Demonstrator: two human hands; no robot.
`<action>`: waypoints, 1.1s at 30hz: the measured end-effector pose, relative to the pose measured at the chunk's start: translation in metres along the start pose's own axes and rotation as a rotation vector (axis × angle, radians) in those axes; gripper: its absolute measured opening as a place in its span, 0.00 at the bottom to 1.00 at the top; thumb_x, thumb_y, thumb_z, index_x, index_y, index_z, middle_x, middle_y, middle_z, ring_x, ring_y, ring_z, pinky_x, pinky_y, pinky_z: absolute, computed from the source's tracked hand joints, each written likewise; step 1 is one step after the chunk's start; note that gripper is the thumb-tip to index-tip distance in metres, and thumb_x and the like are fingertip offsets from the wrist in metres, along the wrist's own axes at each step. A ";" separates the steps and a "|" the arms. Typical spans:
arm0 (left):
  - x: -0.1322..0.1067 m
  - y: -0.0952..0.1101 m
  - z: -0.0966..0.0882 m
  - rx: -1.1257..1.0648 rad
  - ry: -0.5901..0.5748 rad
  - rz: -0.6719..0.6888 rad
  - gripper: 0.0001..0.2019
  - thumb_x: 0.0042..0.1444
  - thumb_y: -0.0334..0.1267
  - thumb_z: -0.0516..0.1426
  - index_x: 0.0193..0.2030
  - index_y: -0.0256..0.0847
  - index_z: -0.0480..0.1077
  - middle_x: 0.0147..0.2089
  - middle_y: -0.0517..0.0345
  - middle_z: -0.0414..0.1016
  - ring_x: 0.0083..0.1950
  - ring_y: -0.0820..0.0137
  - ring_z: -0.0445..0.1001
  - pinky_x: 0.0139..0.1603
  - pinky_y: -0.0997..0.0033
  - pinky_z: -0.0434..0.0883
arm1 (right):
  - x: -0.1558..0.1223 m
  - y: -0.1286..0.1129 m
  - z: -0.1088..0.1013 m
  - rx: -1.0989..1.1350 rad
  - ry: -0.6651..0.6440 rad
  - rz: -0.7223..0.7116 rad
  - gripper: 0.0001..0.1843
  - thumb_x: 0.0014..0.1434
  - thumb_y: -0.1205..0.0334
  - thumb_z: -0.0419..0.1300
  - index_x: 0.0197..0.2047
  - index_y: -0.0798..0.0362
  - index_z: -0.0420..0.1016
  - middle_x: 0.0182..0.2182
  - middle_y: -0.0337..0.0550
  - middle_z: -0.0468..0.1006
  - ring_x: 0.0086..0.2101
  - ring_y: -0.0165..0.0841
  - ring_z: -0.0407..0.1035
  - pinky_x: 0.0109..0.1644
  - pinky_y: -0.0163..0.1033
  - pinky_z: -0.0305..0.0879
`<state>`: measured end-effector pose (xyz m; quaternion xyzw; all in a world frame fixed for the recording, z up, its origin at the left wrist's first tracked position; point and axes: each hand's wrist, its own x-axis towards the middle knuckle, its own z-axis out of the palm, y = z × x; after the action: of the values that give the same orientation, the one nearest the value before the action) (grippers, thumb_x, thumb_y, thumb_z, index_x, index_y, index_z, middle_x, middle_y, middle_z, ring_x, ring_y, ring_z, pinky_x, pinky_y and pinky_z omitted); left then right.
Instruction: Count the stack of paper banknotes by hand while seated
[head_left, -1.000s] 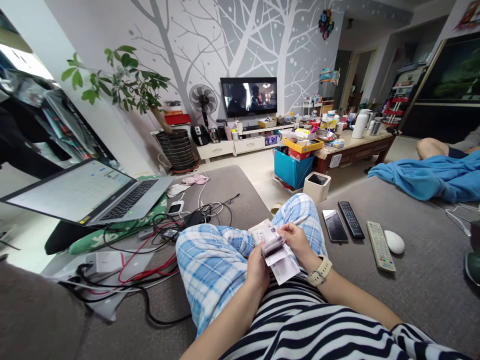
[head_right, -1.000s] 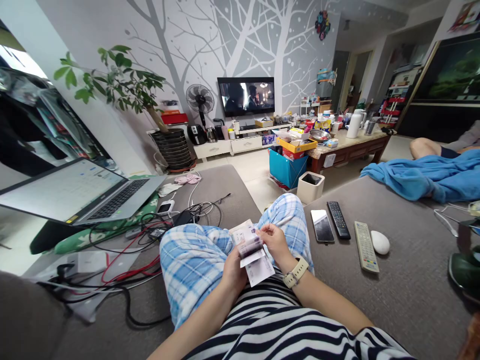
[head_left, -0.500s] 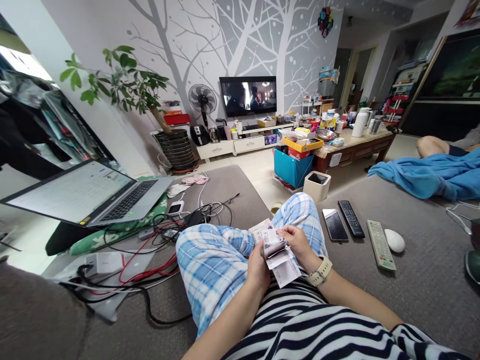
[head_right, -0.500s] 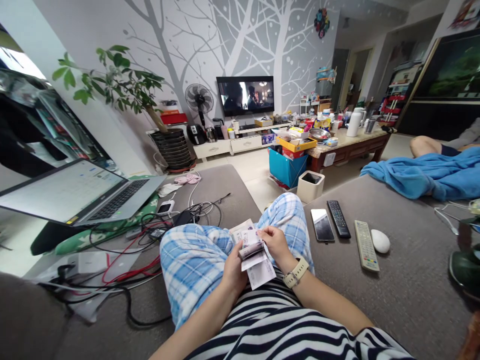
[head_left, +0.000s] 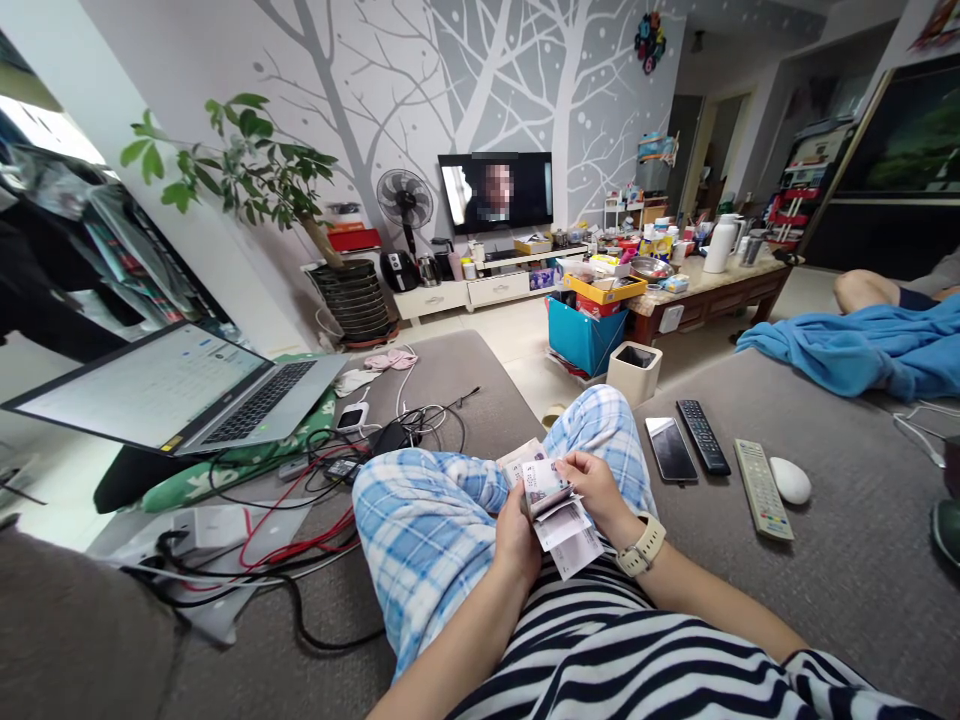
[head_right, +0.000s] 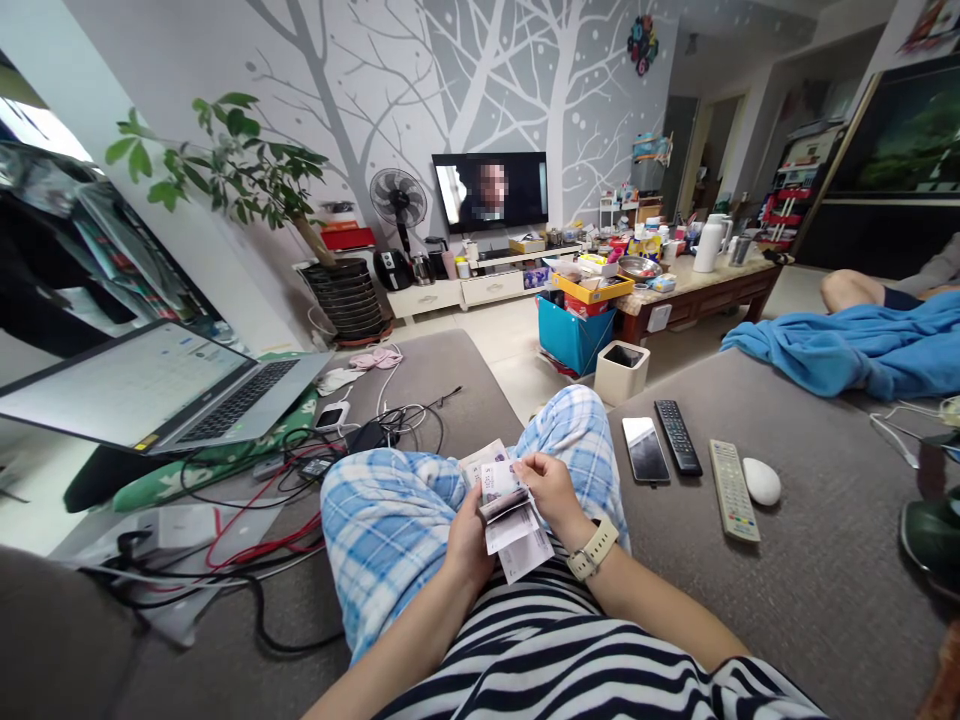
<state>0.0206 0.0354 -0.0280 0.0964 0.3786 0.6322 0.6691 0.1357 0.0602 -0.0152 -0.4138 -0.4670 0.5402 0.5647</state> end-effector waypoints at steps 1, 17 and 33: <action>0.000 0.000 0.000 0.002 0.000 0.003 0.11 0.54 0.36 0.58 0.43 0.34 0.74 0.41 0.47 0.81 0.44 0.60 0.79 0.49 0.61 0.74 | 0.000 0.000 0.000 0.006 -0.003 -0.001 0.17 0.46 0.49 0.66 0.24 0.54 0.70 0.20 0.35 0.68 0.23 0.28 0.59 0.29 0.35 0.55; 0.000 -0.002 -0.001 0.040 -0.004 0.027 0.11 0.57 0.37 0.56 0.44 0.34 0.75 0.42 0.48 0.81 0.45 0.61 0.79 0.53 0.61 0.72 | 0.000 0.002 0.000 0.056 -0.008 0.014 0.16 0.44 0.51 0.68 0.26 0.55 0.73 0.23 0.37 0.72 0.25 0.29 0.62 0.31 0.36 0.58; -0.001 -0.001 0.001 0.039 -0.002 0.019 0.12 0.56 0.37 0.56 0.46 0.34 0.74 0.39 0.49 0.81 0.43 0.60 0.80 0.50 0.59 0.73 | -0.001 0.000 0.001 0.074 -0.007 0.007 0.16 0.45 0.51 0.67 0.26 0.56 0.72 0.21 0.36 0.70 0.24 0.28 0.61 0.30 0.35 0.56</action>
<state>0.0223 0.0344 -0.0274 0.1136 0.3893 0.6310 0.6614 0.1347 0.0594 -0.0155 -0.3923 -0.4472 0.5603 0.5763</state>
